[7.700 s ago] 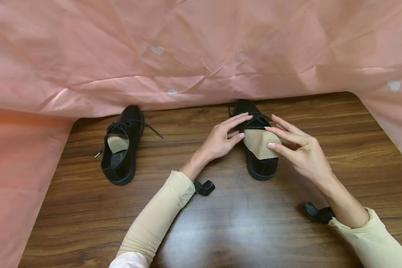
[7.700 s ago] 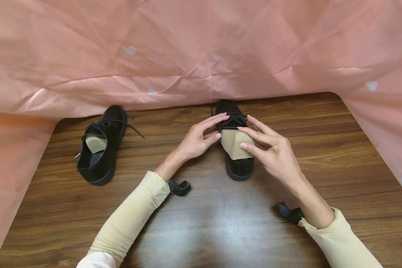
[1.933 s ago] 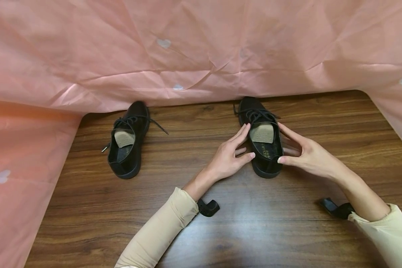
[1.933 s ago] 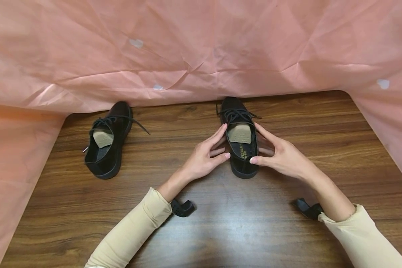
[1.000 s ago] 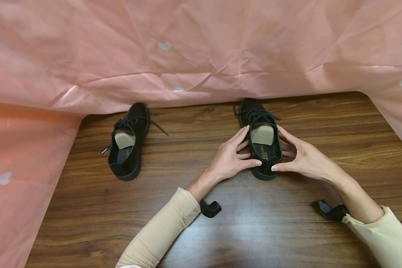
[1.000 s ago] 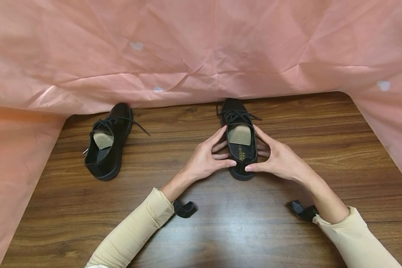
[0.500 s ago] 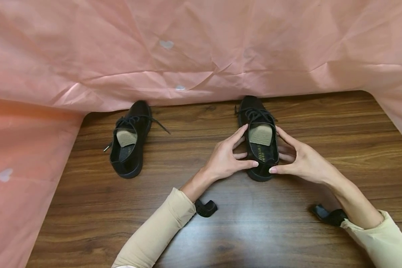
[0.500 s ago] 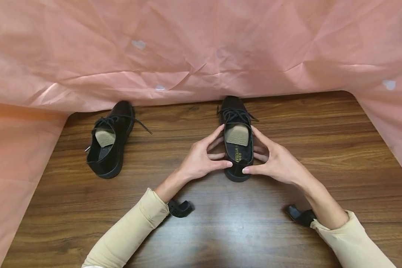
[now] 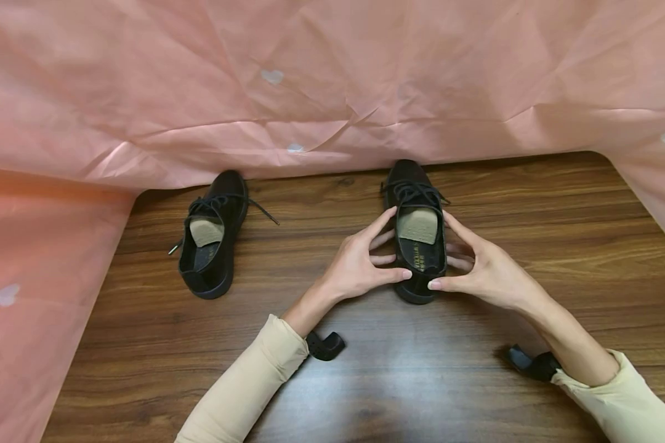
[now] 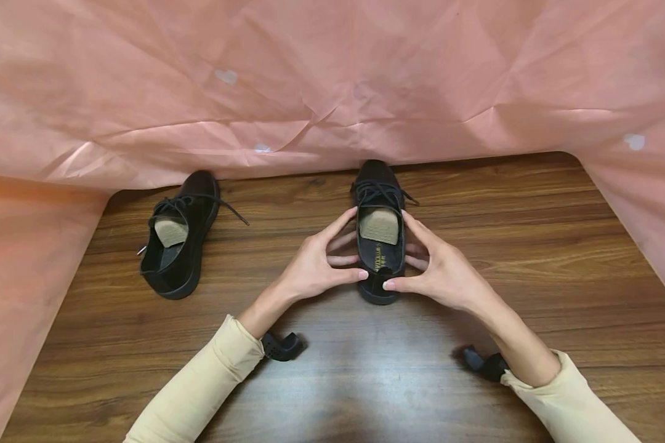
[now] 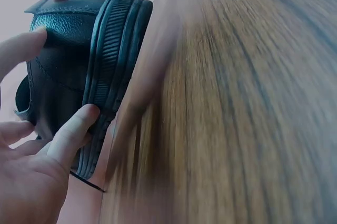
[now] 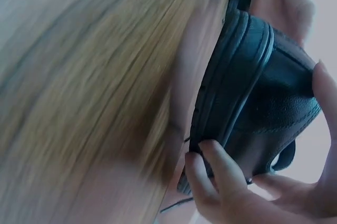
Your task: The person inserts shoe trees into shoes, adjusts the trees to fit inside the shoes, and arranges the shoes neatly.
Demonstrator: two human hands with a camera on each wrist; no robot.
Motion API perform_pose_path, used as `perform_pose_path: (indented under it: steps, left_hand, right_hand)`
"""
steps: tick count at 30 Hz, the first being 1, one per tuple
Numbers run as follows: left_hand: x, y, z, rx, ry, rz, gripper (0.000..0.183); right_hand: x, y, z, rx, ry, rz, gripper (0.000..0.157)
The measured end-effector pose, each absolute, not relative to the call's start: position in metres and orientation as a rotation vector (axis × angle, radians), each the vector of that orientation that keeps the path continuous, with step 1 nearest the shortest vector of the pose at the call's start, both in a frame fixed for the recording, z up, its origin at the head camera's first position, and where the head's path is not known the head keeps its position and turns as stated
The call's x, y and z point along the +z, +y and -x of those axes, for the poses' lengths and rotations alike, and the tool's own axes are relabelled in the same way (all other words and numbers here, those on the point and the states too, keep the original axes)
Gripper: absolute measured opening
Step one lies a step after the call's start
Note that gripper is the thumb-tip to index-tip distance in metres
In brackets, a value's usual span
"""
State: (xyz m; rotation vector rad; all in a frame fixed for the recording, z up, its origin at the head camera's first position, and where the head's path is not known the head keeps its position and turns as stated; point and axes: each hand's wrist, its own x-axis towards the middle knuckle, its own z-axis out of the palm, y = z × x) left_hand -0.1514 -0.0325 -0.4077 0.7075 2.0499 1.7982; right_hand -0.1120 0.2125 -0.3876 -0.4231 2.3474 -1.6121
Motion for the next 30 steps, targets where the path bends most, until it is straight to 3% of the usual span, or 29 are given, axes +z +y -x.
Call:
perform_pose_path:
  steps: [30]
  left_hand:
    - [-0.406, -0.077, 0.148, 1.809, 2.127, -0.737, 0.1]
  right_hand:
    - [-0.386, 0.167, 0.114, -1.649, 2.282, 0.335, 0.112]
